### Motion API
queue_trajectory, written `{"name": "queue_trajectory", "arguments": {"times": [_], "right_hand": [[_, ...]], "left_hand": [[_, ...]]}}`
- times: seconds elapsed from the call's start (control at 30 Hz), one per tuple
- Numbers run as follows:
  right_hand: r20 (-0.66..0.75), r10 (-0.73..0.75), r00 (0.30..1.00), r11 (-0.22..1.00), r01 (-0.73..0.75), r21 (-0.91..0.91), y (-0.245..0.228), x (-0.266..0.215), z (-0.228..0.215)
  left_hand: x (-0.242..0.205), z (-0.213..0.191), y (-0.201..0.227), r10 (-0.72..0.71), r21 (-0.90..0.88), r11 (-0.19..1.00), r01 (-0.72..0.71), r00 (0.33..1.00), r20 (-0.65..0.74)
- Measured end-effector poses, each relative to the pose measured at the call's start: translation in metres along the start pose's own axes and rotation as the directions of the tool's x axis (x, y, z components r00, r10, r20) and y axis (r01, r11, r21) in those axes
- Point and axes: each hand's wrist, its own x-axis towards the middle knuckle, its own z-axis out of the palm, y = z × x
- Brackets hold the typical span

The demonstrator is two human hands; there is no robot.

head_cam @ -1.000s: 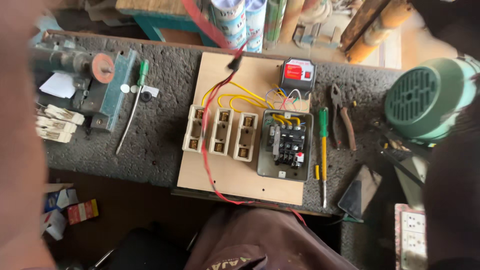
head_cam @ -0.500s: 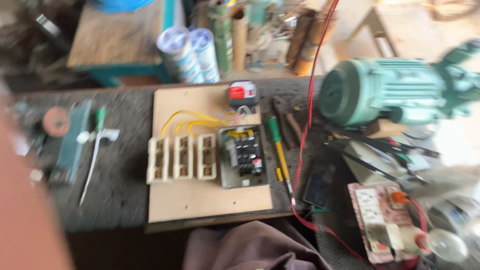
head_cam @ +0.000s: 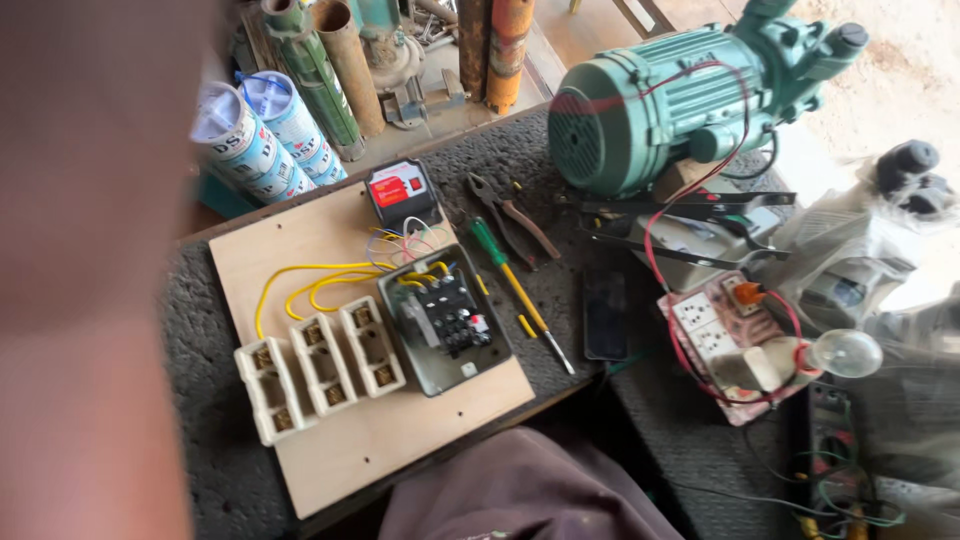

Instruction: The person connects red and yellow wires to terminals on a circuit breaker and a power strip mounted on a wooden board. They use their hands to strip, twist, and insert wire ends into terminal screws, then tighten connections.

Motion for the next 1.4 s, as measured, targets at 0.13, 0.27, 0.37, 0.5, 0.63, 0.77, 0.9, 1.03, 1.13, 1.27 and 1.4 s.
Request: {"name": "queue_trajectory", "arguments": {"times": [0.13, 0.27, 0.37, 0.5, 0.63, 0.77, 0.9, 1.03, 1.13, 1.27, 1.4], "right_hand": [[-0.178, 0.059, 0.982, 0.998, -0.064, -0.026, -0.013, 0.026, 0.017], [-0.480, 0.146, 0.865, 0.987, -0.160, 0.012, -0.043, 0.021, 0.067], [-0.657, 0.215, 0.723, 0.975, -0.193, 0.107, -0.077, 0.012, 0.131], [-0.758, 0.222, 0.613, 0.975, -0.113, 0.194, -0.104, 0.009, 0.188], [-0.764, 0.185, 0.618, 0.981, -0.073, 0.179, -0.115, 0.017, 0.203], [-0.733, 0.184, 0.655, 0.975, -0.028, 0.220, -0.115, 0.025, 0.207], [-0.694, 0.191, 0.694, 0.968, -0.016, 0.251, -0.115, 0.030, 0.210], [-0.618, 0.196, 0.762, 0.954, -0.003, 0.299, -0.112, 0.034, 0.215], [-0.616, 0.194, 0.764, 0.956, -0.006, 0.293, -0.109, 0.035, 0.221], [-0.522, 0.246, 0.816, 0.911, -0.010, 0.413, -0.108, 0.022, 0.220], [-0.362, 0.207, 0.909, 0.863, 0.005, 0.506, -0.108, 0.003, 0.214]], "left_hand": [[-0.022, 0.016, -0.026, -0.008, -0.107, 0.994, -0.007, 0.991, -0.135], [-0.044, 0.027, -0.045, -0.007, -0.259, 0.962, -0.083, 0.945, -0.327], [-0.077, 0.023, -0.042, -0.081, -0.434, 0.895, -0.101, 0.921, -0.382], [-0.118, 0.024, -0.034, -0.224, -0.707, 0.707, -0.013, 0.944, -0.241], [-0.134, 0.022, -0.033, -0.224, -0.795, 0.606, -0.033, 0.952, -0.210], [-0.139, 0.020, -0.038, -0.194, -0.804, 0.594, -0.019, 0.967, -0.166], [-0.142, 0.018, -0.042, -0.196, -0.799, 0.602, 0.006, 0.971, -0.140], [-0.144, 0.017, -0.041, -0.185, -0.815, 0.580, 0.008, 0.975, -0.122], [-0.146, 0.012, -0.044, -0.171, -0.811, 0.585, 0.022, 0.981, -0.096], [-0.155, -0.002, -0.054, -0.096, -0.683, 0.728, 0.051, 0.995, -0.029], [-0.174, -0.020, -0.059, 0.009, -0.612, 0.789, 0.045, 0.996, 0.085]]}}
